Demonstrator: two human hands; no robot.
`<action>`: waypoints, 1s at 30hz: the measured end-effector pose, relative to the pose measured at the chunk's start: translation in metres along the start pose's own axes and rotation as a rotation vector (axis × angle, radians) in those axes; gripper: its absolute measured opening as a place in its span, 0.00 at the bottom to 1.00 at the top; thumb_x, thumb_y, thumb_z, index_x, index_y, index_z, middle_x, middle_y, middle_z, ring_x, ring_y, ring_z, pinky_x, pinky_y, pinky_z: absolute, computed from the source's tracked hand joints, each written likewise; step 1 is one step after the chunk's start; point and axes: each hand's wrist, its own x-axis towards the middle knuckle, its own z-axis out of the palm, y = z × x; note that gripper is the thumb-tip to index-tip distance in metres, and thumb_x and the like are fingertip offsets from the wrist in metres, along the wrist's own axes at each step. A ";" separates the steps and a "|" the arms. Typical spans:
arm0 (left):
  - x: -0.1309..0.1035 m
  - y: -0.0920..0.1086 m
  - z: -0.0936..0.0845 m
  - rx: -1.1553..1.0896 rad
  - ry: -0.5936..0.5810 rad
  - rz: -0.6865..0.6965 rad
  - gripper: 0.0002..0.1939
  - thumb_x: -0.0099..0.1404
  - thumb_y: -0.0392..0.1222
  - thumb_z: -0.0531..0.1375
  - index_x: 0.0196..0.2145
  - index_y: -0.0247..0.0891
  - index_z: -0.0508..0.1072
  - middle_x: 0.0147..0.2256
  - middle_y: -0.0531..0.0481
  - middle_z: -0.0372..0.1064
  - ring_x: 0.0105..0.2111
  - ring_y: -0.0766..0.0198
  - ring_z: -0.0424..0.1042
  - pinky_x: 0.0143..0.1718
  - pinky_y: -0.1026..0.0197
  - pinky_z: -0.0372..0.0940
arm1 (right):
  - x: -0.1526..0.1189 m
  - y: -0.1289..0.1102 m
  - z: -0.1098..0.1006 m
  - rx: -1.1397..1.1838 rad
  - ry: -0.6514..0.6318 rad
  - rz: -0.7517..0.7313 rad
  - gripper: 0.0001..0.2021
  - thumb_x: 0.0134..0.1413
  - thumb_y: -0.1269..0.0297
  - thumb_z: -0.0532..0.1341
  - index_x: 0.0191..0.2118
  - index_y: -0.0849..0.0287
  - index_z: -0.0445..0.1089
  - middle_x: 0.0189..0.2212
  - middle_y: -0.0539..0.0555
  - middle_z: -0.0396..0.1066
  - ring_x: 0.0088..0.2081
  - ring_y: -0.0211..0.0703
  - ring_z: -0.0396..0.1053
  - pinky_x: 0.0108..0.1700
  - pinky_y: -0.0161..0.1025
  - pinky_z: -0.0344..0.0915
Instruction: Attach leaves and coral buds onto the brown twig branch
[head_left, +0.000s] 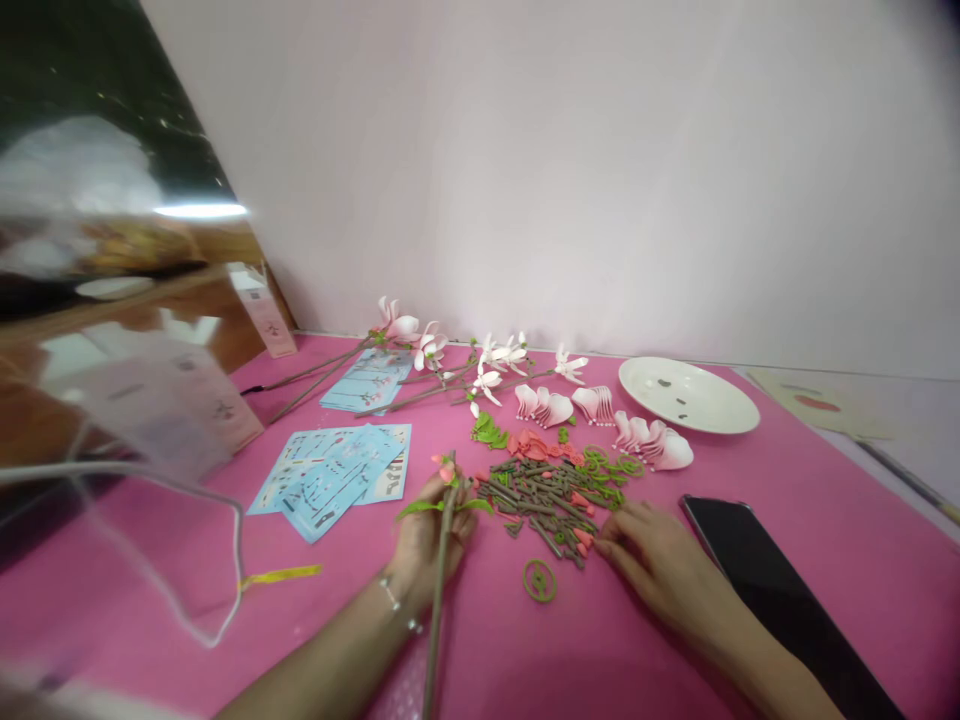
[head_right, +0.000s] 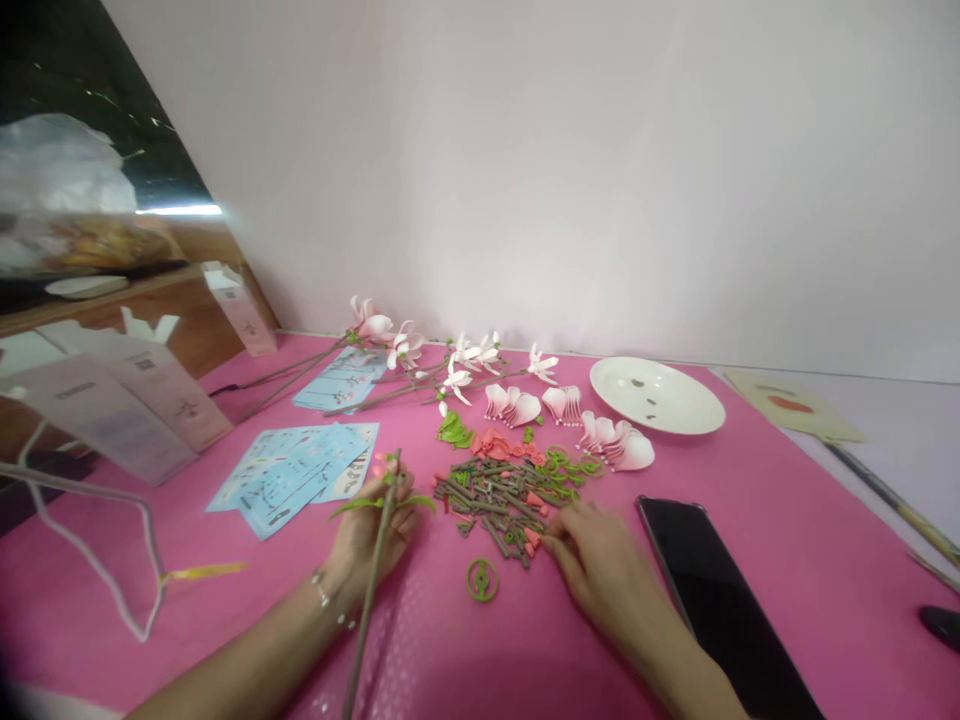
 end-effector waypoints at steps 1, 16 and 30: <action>0.003 0.000 -0.001 0.009 0.024 0.015 0.10 0.54 0.35 0.66 0.25 0.38 0.66 0.16 0.60 0.64 0.11 0.76 0.57 0.12 0.72 0.53 | -0.001 0.001 0.001 0.017 0.003 0.002 0.12 0.64 0.61 0.50 0.31 0.56 0.66 0.31 0.55 0.70 0.33 0.48 0.67 0.36 0.45 0.63; 0.014 0.009 -0.002 0.208 0.270 0.344 0.14 0.54 0.47 0.68 0.33 0.35 0.72 0.20 0.58 0.66 0.18 0.73 0.64 0.19 0.69 0.58 | 0.007 -0.042 0.010 0.061 0.162 -0.571 0.11 0.58 0.71 0.55 0.38 0.50 0.74 0.30 0.52 0.75 0.33 0.45 0.73 0.34 0.39 0.71; 0.008 0.009 0.003 0.320 0.189 0.273 0.16 0.55 0.50 0.67 0.30 0.36 0.69 0.20 0.57 0.66 0.17 0.71 0.65 0.18 0.68 0.56 | 0.008 -0.044 0.020 0.005 0.095 -0.595 0.08 0.61 0.69 0.56 0.33 0.54 0.72 0.27 0.52 0.71 0.30 0.44 0.68 0.33 0.41 0.65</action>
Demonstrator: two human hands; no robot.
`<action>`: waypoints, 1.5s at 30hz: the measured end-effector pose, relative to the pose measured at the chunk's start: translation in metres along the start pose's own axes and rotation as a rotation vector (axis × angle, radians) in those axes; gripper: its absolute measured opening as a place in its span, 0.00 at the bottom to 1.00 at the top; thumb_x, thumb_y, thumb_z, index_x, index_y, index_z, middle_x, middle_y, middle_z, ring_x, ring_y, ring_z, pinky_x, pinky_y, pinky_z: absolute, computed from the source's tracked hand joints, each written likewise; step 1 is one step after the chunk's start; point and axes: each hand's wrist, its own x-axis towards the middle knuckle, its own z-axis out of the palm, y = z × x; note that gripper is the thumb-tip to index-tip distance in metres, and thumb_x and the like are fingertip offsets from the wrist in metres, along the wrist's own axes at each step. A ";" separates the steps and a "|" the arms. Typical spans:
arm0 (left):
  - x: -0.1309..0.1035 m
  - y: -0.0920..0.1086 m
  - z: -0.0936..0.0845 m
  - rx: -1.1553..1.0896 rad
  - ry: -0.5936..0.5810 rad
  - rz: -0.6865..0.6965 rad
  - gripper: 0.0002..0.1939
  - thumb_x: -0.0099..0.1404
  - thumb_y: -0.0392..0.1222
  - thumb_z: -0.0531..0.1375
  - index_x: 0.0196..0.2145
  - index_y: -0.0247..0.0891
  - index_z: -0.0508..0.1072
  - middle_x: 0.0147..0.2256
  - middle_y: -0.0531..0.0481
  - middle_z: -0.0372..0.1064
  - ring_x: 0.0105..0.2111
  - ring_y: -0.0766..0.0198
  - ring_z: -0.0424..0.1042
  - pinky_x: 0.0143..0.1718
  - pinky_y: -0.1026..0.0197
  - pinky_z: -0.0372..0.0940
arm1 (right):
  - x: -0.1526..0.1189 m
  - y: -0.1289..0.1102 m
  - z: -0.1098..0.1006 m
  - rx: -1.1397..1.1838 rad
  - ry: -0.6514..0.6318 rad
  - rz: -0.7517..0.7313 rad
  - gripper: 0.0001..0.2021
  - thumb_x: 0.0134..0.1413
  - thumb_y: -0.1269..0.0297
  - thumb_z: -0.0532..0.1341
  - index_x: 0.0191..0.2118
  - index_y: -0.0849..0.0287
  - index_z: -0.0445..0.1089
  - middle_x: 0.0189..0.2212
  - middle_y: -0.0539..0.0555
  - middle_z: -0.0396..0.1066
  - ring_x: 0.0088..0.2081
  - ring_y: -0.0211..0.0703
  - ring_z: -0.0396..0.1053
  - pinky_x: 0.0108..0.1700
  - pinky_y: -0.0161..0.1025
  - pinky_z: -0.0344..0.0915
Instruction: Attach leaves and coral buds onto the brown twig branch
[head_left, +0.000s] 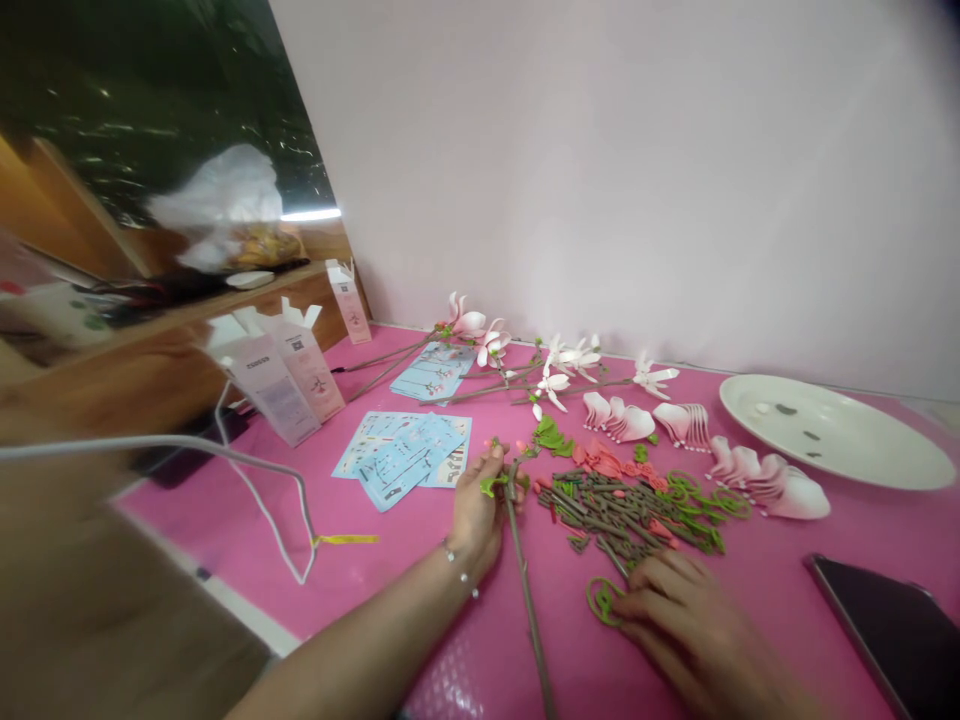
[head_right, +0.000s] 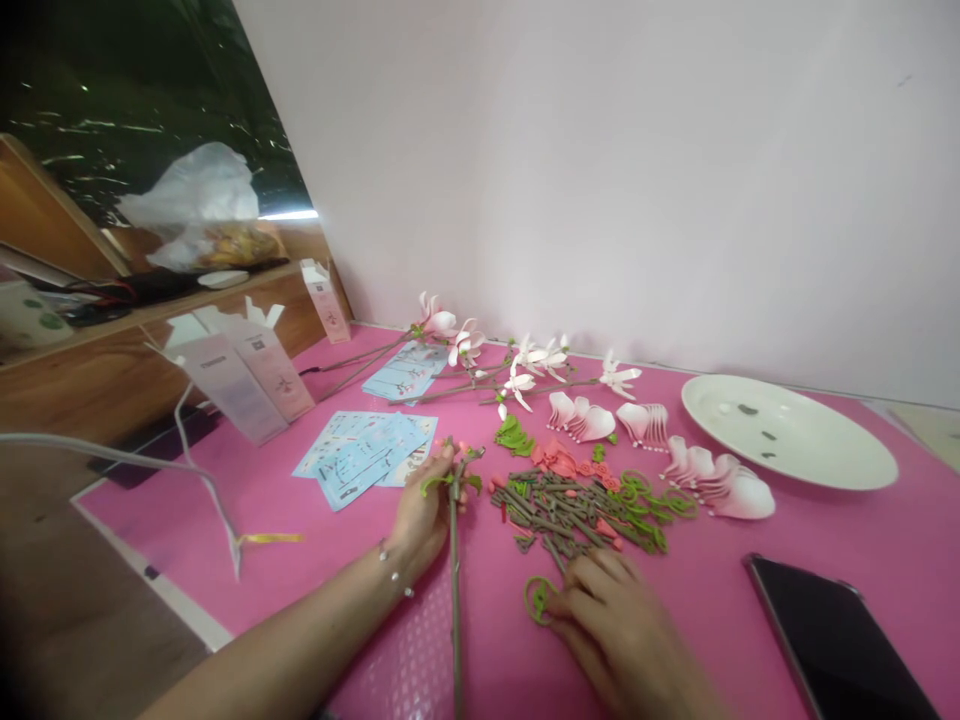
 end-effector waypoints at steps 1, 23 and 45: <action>0.000 0.000 0.000 0.009 0.002 0.006 0.16 0.55 0.51 0.67 0.29 0.36 0.68 0.19 0.57 0.66 0.16 0.71 0.64 0.17 0.68 0.55 | 0.000 0.000 0.000 0.000 0.005 -0.003 0.08 0.61 0.69 0.56 0.32 0.54 0.71 0.27 0.52 0.70 0.29 0.44 0.68 0.33 0.41 0.65; -0.008 -0.002 0.005 0.016 -0.245 -0.304 0.11 0.58 0.42 0.63 0.33 0.28 0.74 0.21 0.49 0.71 0.14 0.69 0.67 0.13 0.68 0.61 | -0.002 0.003 -0.004 -0.020 -0.001 -0.023 0.06 0.56 0.69 0.59 0.36 0.51 0.72 0.29 0.51 0.74 0.31 0.45 0.72 0.35 0.42 0.71; -0.051 -0.001 0.007 0.281 -0.616 -0.676 0.20 0.33 0.49 0.76 0.23 0.34 0.81 0.22 0.49 0.76 0.17 0.73 0.69 0.17 0.73 0.60 | 0.002 -0.013 -0.037 0.530 0.447 0.391 0.13 0.51 0.50 0.66 0.24 0.52 0.73 0.20 0.50 0.73 0.24 0.44 0.73 0.31 0.40 0.75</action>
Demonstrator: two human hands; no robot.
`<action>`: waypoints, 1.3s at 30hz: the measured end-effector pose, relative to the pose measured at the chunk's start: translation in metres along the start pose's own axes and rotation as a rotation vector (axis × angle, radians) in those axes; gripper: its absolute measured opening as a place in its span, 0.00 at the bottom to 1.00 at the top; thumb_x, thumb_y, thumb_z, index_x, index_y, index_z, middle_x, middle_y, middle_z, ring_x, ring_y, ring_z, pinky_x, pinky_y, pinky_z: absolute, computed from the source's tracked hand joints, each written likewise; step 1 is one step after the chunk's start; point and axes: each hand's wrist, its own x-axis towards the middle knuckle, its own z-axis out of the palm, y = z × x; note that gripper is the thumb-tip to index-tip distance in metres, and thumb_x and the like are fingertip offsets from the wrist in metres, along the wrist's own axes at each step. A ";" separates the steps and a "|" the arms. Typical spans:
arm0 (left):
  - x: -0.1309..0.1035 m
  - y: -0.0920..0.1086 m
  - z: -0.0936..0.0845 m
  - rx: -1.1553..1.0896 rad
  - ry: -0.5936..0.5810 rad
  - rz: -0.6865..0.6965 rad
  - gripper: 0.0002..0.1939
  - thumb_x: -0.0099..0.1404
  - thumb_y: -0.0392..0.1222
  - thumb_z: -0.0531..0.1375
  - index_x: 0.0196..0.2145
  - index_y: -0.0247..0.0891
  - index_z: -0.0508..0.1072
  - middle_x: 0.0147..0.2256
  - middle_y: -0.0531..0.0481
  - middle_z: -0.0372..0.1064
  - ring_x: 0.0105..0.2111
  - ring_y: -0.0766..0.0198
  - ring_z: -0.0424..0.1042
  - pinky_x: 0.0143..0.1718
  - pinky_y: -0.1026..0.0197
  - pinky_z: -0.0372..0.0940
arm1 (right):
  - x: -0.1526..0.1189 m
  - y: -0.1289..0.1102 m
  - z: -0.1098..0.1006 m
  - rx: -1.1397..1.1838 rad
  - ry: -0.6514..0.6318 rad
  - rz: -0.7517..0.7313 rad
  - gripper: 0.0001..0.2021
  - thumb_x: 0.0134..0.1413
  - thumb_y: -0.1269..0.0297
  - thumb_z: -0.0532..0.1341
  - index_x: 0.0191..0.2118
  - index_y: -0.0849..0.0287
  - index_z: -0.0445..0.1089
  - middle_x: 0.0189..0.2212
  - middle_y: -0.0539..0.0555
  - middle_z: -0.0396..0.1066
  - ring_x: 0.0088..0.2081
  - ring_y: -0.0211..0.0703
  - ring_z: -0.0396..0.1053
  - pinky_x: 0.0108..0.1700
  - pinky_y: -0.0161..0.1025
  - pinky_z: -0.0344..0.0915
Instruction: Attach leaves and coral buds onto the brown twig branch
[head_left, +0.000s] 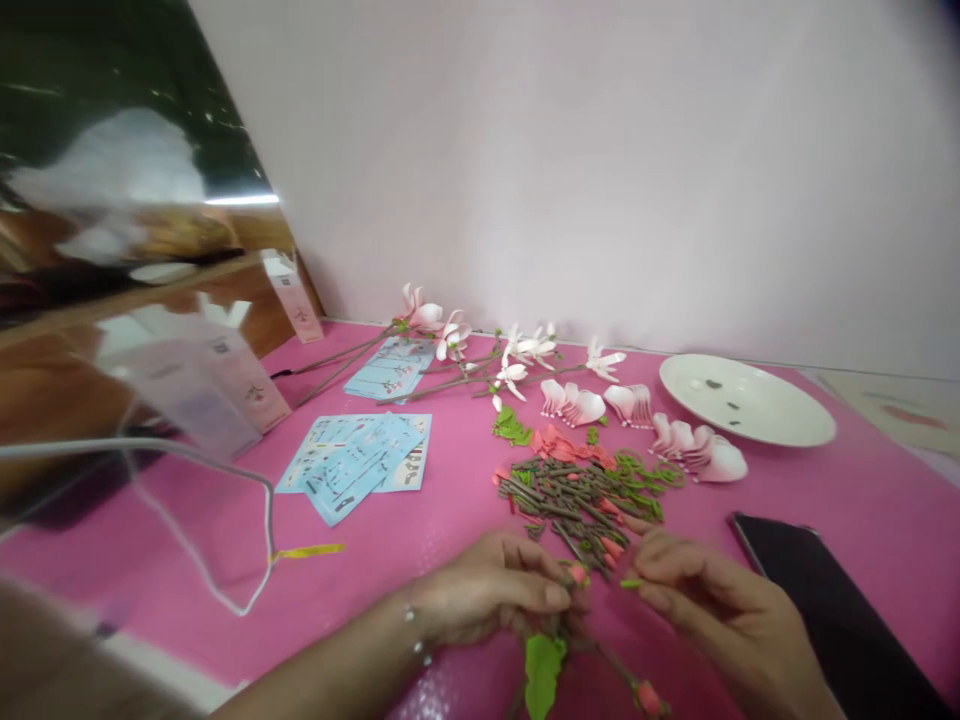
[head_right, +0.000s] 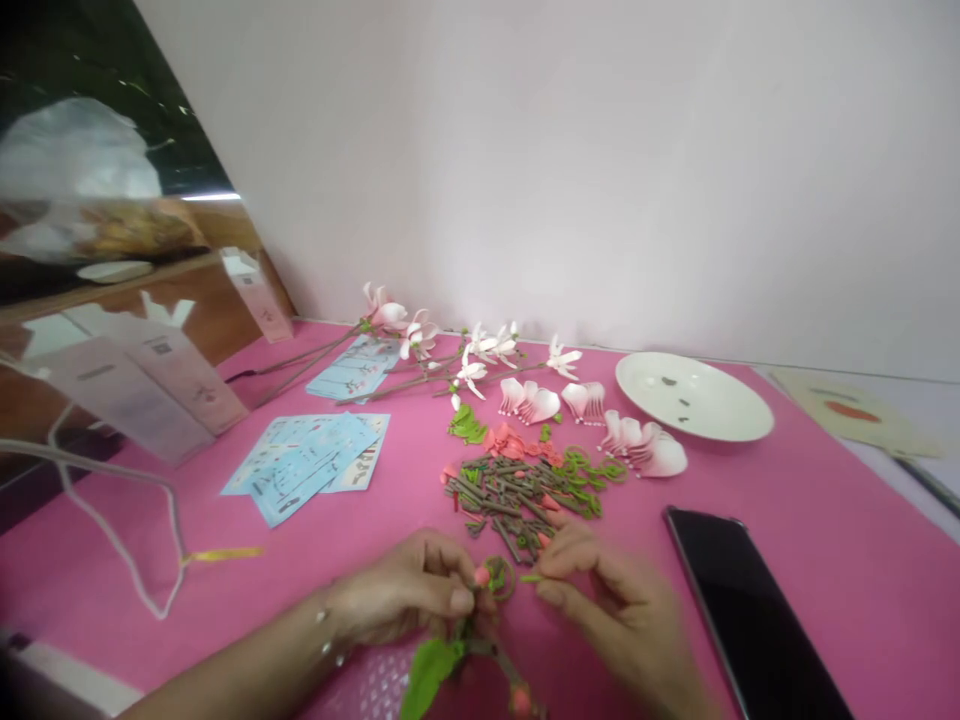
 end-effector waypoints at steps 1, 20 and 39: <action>0.000 -0.002 -0.001 0.019 -0.010 -0.004 0.20 0.34 0.50 0.76 0.23 0.34 0.81 0.22 0.50 0.76 0.17 0.74 0.68 0.17 0.72 0.60 | 0.000 -0.001 0.001 0.046 -0.007 -0.005 0.13 0.52 0.51 0.66 0.24 0.53 0.73 0.20 0.50 0.72 0.25 0.43 0.73 0.31 0.39 0.74; 0.004 -0.014 -0.008 0.254 -0.094 -0.031 0.19 0.36 0.50 0.75 0.22 0.34 0.80 0.19 0.52 0.74 0.18 0.70 0.68 0.22 0.67 0.60 | -0.008 0.004 -0.002 0.057 -0.145 0.005 0.08 0.60 0.62 0.61 0.29 0.54 0.69 0.30 0.48 0.68 0.35 0.40 0.68 0.43 0.39 0.63; 0.008 -0.020 -0.006 0.204 -0.047 0.055 0.20 0.42 0.54 0.73 0.22 0.32 0.78 0.20 0.50 0.72 0.20 0.69 0.68 0.26 0.66 0.60 | -0.008 0.005 -0.001 0.078 -0.181 0.197 0.12 0.59 0.61 0.60 0.25 0.57 0.67 0.27 0.49 0.65 0.32 0.42 0.64 0.36 0.38 0.60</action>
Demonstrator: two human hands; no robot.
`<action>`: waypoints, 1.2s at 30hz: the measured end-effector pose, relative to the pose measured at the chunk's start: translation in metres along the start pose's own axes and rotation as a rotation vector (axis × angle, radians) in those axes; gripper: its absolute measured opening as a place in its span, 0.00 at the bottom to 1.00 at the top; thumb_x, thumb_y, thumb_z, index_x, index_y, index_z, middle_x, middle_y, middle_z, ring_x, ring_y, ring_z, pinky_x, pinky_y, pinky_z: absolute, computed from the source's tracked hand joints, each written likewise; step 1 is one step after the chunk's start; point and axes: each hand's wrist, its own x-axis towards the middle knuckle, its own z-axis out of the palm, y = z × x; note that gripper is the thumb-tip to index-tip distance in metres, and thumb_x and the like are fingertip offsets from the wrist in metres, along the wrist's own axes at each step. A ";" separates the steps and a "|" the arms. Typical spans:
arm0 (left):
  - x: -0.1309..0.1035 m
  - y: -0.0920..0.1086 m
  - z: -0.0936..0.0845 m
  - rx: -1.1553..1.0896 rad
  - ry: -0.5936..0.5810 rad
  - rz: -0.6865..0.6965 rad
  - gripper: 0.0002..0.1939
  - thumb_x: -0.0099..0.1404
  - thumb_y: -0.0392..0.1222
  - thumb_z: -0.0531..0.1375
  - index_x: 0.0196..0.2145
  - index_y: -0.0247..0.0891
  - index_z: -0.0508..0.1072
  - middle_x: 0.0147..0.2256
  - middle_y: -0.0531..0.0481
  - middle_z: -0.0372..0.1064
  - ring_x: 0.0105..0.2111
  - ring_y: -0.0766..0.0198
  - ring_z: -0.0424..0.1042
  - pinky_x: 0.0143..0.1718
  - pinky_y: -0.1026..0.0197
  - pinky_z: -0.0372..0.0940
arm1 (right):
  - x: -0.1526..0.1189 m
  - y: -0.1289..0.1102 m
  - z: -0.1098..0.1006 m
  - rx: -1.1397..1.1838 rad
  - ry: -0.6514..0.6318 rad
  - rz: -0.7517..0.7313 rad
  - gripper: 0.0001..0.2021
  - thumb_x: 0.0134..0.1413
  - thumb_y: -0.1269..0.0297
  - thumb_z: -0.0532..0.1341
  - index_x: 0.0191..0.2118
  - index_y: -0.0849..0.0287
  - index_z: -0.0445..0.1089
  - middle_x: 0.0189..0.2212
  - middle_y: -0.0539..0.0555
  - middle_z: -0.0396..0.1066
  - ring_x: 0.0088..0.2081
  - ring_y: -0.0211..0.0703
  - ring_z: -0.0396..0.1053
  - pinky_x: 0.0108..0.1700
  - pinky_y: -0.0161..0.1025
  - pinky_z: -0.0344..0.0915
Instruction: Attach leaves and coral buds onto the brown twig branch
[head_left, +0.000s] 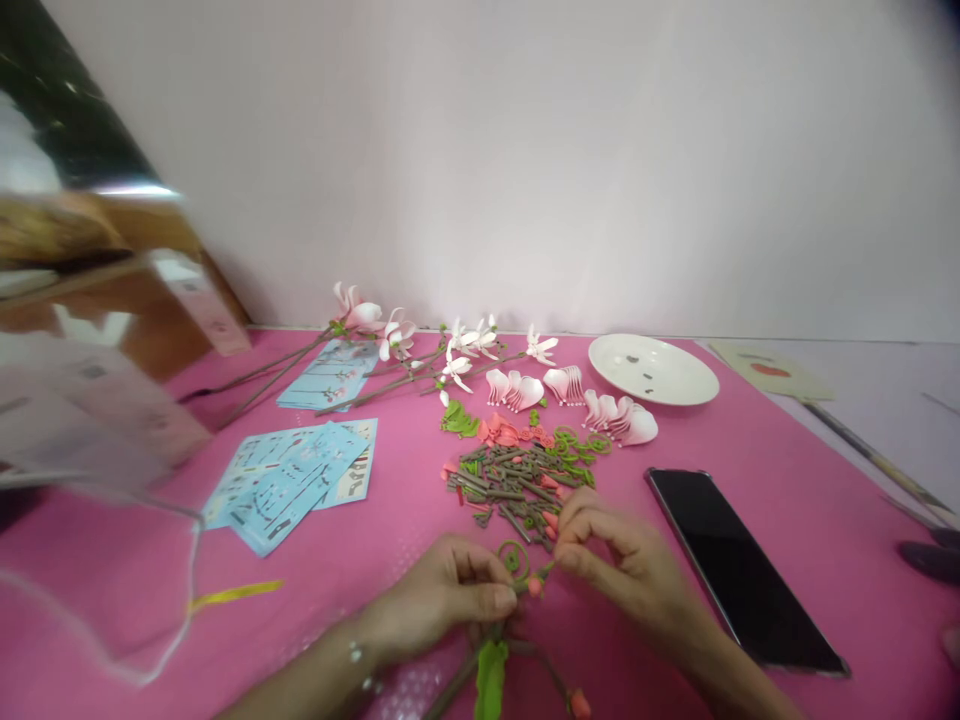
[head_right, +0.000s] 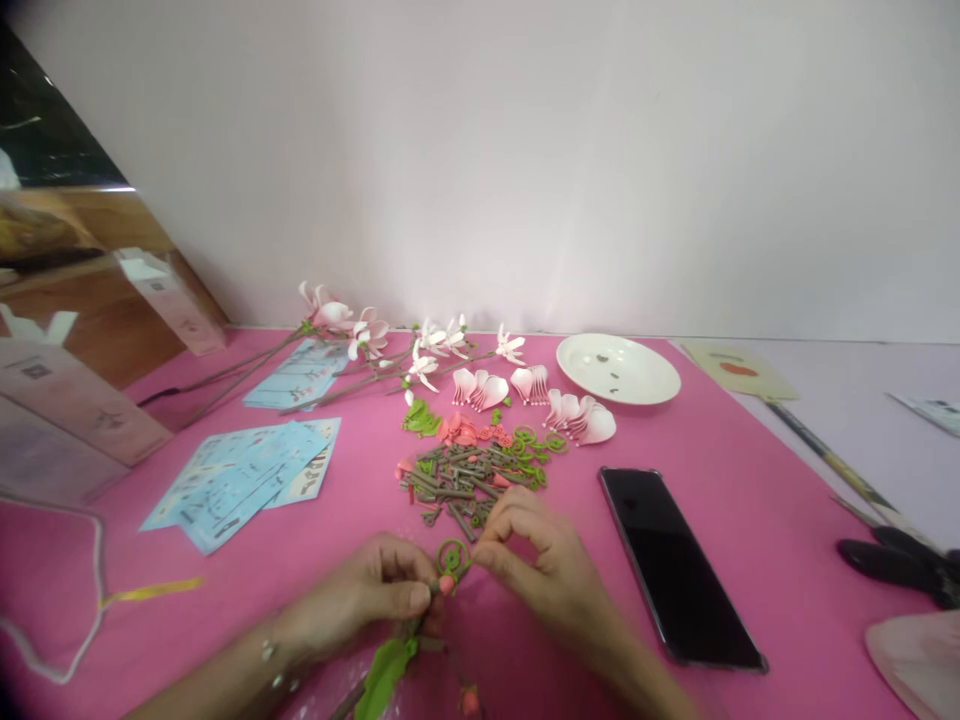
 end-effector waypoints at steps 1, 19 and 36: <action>0.000 0.000 0.000 0.006 0.002 0.001 0.20 0.42 0.54 0.73 0.22 0.32 0.78 0.20 0.50 0.72 0.20 0.69 0.67 0.25 0.66 0.59 | 0.000 0.001 0.000 0.011 -0.009 0.013 0.13 0.59 0.61 0.60 0.25 0.57 0.66 0.26 0.49 0.65 0.32 0.41 0.64 0.35 0.38 0.60; -0.002 -0.008 0.000 -0.084 -0.043 -0.070 0.20 0.41 0.53 0.73 0.23 0.33 0.79 0.19 0.50 0.74 0.17 0.70 0.67 0.20 0.68 0.59 | -0.002 -0.012 0.003 0.010 -0.023 -0.131 0.12 0.60 0.63 0.61 0.25 0.57 0.68 0.26 0.49 0.67 0.31 0.39 0.66 0.33 0.36 0.63; 0.000 -0.004 0.004 -0.193 0.031 -0.041 0.20 0.37 0.50 0.76 0.22 0.31 0.78 0.18 0.50 0.74 0.16 0.72 0.68 0.18 0.70 0.58 | -0.003 0.000 0.012 0.064 0.038 -0.104 0.08 0.62 0.62 0.57 0.32 0.55 0.69 0.29 0.50 0.68 0.34 0.42 0.67 0.38 0.39 0.64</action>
